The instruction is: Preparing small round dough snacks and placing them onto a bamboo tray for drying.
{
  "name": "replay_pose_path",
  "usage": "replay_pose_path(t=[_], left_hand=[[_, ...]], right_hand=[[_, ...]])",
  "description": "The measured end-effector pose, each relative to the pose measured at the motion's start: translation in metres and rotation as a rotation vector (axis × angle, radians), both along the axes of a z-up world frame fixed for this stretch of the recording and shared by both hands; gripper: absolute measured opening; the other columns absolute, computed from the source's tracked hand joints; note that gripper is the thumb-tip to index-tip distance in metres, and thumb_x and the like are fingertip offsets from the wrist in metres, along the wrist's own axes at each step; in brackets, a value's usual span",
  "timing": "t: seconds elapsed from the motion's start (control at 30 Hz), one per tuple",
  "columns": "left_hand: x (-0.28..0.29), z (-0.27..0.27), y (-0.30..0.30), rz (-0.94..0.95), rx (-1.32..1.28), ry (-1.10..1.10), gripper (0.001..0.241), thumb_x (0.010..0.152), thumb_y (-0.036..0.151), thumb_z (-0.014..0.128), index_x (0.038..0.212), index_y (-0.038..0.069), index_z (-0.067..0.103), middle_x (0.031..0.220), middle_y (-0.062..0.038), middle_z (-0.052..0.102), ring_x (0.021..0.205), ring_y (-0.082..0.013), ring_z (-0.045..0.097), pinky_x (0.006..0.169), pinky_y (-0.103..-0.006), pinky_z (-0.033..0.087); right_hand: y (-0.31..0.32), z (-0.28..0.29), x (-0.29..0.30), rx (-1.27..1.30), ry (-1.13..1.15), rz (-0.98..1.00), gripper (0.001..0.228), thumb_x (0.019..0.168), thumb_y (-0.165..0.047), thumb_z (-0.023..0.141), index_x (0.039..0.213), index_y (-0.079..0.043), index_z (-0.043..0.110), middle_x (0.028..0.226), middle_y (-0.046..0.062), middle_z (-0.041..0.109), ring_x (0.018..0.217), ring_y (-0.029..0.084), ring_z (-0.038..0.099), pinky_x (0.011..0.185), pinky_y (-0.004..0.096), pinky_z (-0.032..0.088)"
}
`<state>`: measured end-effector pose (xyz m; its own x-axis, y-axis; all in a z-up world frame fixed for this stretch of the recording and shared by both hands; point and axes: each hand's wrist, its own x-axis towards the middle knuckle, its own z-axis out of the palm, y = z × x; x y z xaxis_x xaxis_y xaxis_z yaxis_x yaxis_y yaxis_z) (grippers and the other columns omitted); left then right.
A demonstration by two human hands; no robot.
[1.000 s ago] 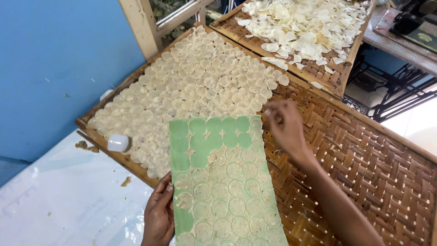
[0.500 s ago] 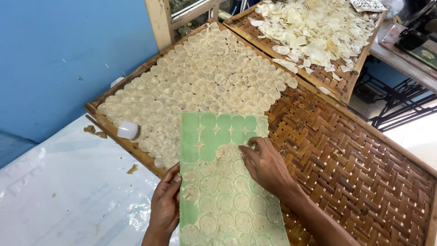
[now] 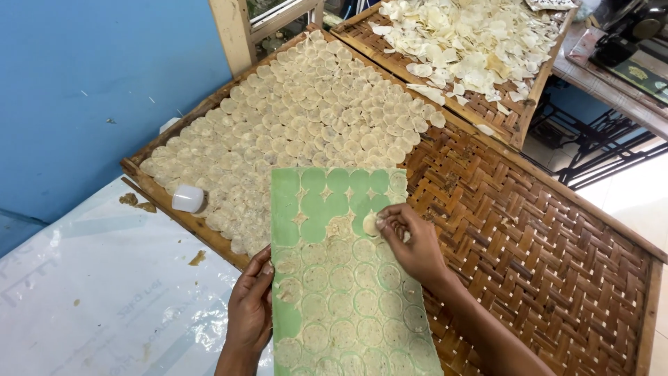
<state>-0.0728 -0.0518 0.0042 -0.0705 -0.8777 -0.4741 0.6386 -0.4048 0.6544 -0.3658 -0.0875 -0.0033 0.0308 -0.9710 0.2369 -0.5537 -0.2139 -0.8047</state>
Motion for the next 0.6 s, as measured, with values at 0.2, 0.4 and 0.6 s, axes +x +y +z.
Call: replay_pose_path(t=[0.2, 0.4, 0.6], left_hand=[[0.002, -0.009, 0.001, -0.025, -0.048, -0.008, 0.048, 0.100, 0.000, 0.041, 0.147, -0.007, 0.050, 0.131, -0.024, 0.064, 0.106, -0.0249, 0.061, 0.089, -0.0357, 0.048], [0.002, -0.009, 0.001, -0.030, -0.052, -0.017, 0.048, 0.100, 0.000, 0.041, 0.147, -0.007, 0.050, 0.131, -0.023, 0.065, 0.106, -0.0242, 0.061, 0.087, -0.0345, 0.049], [0.001, -0.002, 0.000, -0.017, -0.022, -0.013, 0.048, 0.099, 0.000, 0.041, 0.146, -0.008, 0.051, 0.135, -0.023, 0.063, 0.113, -0.0251, 0.060, 0.092, -0.0354, 0.047]], right_hand=[[-0.018, 0.017, -0.017, 0.157, -0.284, -0.148, 0.017, 0.098, -0.010, 0.062, 0.114, -0.003, 0.059, 0.091, 0.009, 0.072, 0.076, 0.015, 0.068, 0.063, 0.027, 0.057], [-0.017, 0.023, -0.018, 0.051, -0.069, -0.121, 0.015, 0.098, -0.009, 0.062, 0.112, -0.002, 0.060, 0.081, 0.008, 0.075, 0.059, 0.011, 0.065, 0.045, 0.020, 0.047], [-0.008, 0.054, -0.004, 0.284, -0.164, -0.115, 0.017, 0.101, -0.003, 0.052, 0.118, -0.002, 0.051, 0.098, 0.016, 0.074, 0.090, 0.024, 0.081, 0.075, 0.036, 0.073]])
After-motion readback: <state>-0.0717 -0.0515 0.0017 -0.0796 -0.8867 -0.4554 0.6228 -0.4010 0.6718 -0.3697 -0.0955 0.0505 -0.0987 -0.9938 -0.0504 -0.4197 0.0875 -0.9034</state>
